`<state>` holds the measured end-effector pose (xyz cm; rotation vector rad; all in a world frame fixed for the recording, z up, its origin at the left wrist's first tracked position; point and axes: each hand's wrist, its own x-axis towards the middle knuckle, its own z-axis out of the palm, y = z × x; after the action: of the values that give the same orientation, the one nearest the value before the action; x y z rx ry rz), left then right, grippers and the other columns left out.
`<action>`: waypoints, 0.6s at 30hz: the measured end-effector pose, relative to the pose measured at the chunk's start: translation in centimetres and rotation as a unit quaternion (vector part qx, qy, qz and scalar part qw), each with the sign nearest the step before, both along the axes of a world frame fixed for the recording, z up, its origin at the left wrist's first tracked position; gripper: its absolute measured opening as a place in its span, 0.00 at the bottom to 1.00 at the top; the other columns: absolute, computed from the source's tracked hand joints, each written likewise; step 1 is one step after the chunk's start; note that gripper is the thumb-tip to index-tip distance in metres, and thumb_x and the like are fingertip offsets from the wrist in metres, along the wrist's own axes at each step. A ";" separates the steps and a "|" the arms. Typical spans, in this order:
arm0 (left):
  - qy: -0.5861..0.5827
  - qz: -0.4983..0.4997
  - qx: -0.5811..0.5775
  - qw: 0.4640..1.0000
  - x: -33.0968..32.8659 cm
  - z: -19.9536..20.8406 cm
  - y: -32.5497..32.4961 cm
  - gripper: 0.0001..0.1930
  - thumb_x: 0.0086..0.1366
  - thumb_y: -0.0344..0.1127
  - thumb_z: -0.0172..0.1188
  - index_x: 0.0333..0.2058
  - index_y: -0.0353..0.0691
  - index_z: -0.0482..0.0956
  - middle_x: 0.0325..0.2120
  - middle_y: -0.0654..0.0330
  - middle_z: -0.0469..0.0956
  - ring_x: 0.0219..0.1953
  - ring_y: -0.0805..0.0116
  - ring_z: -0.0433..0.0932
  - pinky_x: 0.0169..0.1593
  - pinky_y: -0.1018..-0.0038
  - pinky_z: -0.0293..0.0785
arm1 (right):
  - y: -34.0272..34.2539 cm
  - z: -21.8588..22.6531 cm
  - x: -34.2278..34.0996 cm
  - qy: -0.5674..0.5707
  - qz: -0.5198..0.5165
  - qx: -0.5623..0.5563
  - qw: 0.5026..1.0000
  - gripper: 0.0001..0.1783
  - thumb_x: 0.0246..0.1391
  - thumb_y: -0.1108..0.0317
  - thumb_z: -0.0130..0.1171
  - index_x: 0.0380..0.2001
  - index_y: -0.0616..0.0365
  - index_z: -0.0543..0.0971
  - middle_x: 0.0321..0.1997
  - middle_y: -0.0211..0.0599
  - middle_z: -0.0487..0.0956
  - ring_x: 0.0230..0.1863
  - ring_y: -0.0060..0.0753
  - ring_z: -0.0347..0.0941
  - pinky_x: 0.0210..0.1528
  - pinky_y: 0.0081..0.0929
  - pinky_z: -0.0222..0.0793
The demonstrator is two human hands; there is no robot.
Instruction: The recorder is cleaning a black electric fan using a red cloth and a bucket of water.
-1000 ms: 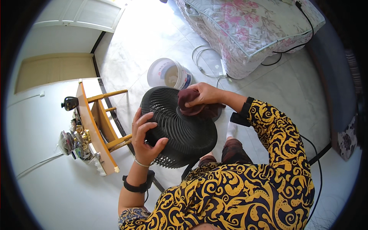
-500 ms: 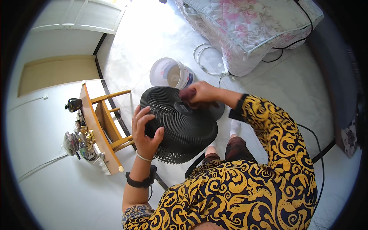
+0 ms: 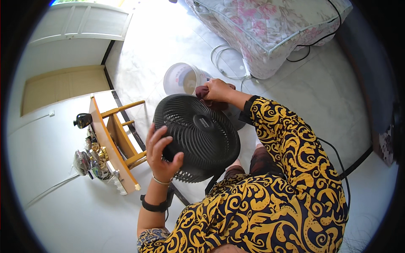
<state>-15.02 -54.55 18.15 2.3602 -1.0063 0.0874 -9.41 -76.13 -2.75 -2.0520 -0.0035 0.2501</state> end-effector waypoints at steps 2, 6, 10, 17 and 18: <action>0.005 0.036 -0.003 0.999 0.8 -0.4 0.0 0.19 0.50 0.45 0.61 0.35 0.37 0.72 0.44 0.50 0.72 0.54 0.44 0.64 0.56 0.57 0.58 | 0.4 -0.4 -0.7 -0.035 -0.007 -0.038 0.999 0.19 0.29 0.55 0.62 0.25 0.57 0.79 0.27 0.47 0.78 0.33 0.48 0.75 0.36 0.35 0.70; 0.009 0.052 0.002 0.999 0.6 -0.2 0.9 0.19 0.51 0.46 0.60 0.35 0.37 0.72 0.44 0.51 0.73 0.54 0.44 0.64 0.56 0.57 0.59 | -0.5 4.5 -5.7 0.108 0.068 0.190 0.973 0.14 0.33 0.64 0.60 0.28 0.57 0.78 0.20 0.36 0.76 0.23 0.25 0.73 0.29 0.25 0.69; 0.008 0.041 0.005 0.999 0.4 -0.1 0.7 0.19 0.51 0.46 0.60 0.35 0.38 0.72 0.44 0.51 0.73 0.54 0.44 0.64 0.56 0.56 0.59 | -2.4 6.9 -11.3 0.122 0.113 0.343 0.924 0.17 0.35 0.63 0.65 0.30 0.60 0.78 0.25 0.34 0.78 0.29 0.22 0.73 0.34 0.24 0.69; 0.011 0.031 -0.002 0.999 0.8 0.3 0.0 0.18 0.51 0.44 0.60 0.35 0.38 0.72 0.44 0.51 0.72 0.54 0.44 0.64 0.56 0.57 0.59 | -2.5 2.5 -8.3 0.240 -0.121 0.579 0.769 0.14 0.51 0.68 0.57 0.41 0.60 0.74 0.39 0.34 0.77 0.37 0.22 0.73 0.42 0.18 0.69; 0.010 0.034 0.002 0.999 0.9 0.0 -0.1 0.18 0.51 0.44 0.61 0.35 0.38 0.72 0.44 0.51 0.72 0.54 0.45 0.64 0.56 0.57 0.59 | -1.7 1.6 -8.4 0.244 -0.098 0.542 0.798 0.14 0.50 0.66 0.57 0.40 0.59 0.74 0.40 0.33 0.76 0.39 0.23 0.72 0.44 0.20 0.67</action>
<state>-14.09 -54.63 18.10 2.3935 -0.9183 0.0884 -17.80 -77.80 -1.14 -0.7868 0.3146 0.5005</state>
